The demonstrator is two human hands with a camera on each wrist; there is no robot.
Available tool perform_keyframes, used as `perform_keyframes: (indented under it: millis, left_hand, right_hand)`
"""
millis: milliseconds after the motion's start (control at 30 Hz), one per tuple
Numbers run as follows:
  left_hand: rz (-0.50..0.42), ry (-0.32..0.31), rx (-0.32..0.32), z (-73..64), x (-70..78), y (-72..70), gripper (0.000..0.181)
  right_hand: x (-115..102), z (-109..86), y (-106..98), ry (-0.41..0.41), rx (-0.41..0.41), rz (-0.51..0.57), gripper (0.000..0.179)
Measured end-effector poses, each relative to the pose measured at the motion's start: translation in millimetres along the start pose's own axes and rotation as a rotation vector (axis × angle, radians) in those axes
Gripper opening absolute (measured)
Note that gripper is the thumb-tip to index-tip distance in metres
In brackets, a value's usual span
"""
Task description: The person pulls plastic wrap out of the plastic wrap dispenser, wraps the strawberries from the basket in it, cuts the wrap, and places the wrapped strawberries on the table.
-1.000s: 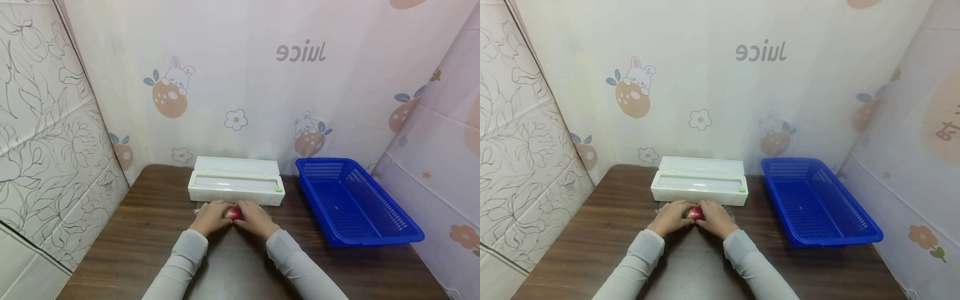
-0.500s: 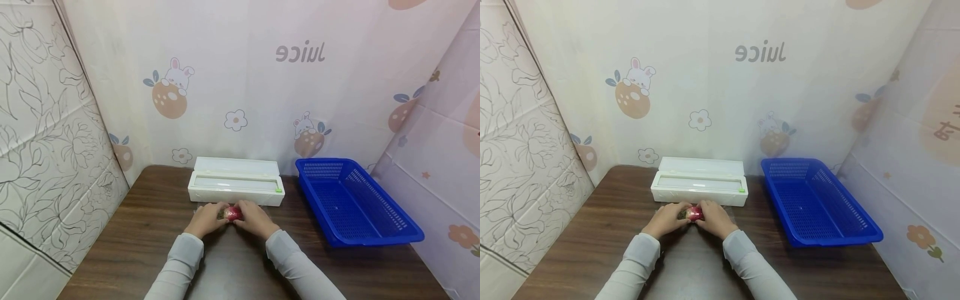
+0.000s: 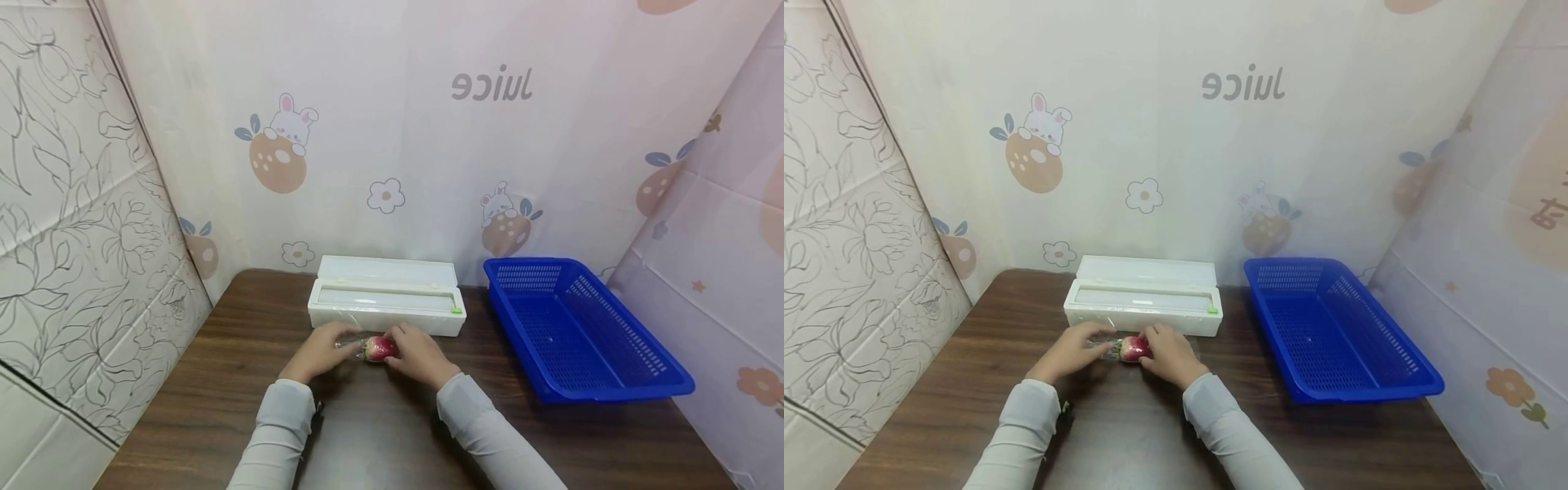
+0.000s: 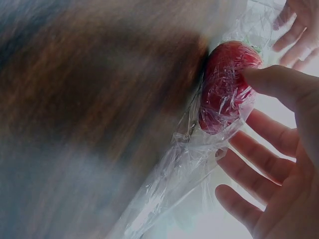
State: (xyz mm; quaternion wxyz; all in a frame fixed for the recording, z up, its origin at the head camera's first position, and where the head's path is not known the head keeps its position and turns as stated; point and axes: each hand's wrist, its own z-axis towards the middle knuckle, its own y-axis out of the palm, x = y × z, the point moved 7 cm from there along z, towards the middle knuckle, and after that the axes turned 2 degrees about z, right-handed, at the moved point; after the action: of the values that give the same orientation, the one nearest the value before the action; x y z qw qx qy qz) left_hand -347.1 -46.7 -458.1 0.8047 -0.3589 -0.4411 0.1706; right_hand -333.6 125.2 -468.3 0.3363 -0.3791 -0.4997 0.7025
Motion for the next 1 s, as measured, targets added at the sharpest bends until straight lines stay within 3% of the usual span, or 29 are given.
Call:
perform_keyframes:
  millis: [167, 267, 367, 500, 667, 1000]
  left_hand:
    - [-0.058, -0.142, 0.322, 1.1, -21.6, -38.6, 0.028]
    - [-0.092, -0.252, 0.396, 2.6, -36.1, -49.9, 0.039]
    - [-0.123, -0.348, 0.388, 5.7, -49.9, -52.8, 0.054]
    - [-0.153, -0.438, 0.321, 10.9, -65.7, -49.1, 0.069]
    - [-0.162, -0.468, 0.252, 18.1, -78.5, -39.2, 0.078]
    - [-0.194, -0.477, 0.253, 18.1, -84.1, -35.7, 0.076]
  right_hand:
    - [-0.6, -1.3, -2.8, 0.009, 0.004, -0.009, 0.033]
    - [-0.8, -2.0, -3.7, 0.011, 0.008, -0.005, 0.032]
    - [-1.3, -2.4, -4.9, 0.008, 0.018, 0.003, 0.031]
    - [-1.3, -2.3, -5.4, 0.001, 0.027, 0.009, 0.031]
    - [0.4, -2.2, -4.5, -0.007, 0.034, 0.009, 0.03]
    - [1.5, -2.9, -5.9, -0.019, 0.041, 0.025, 0.028]
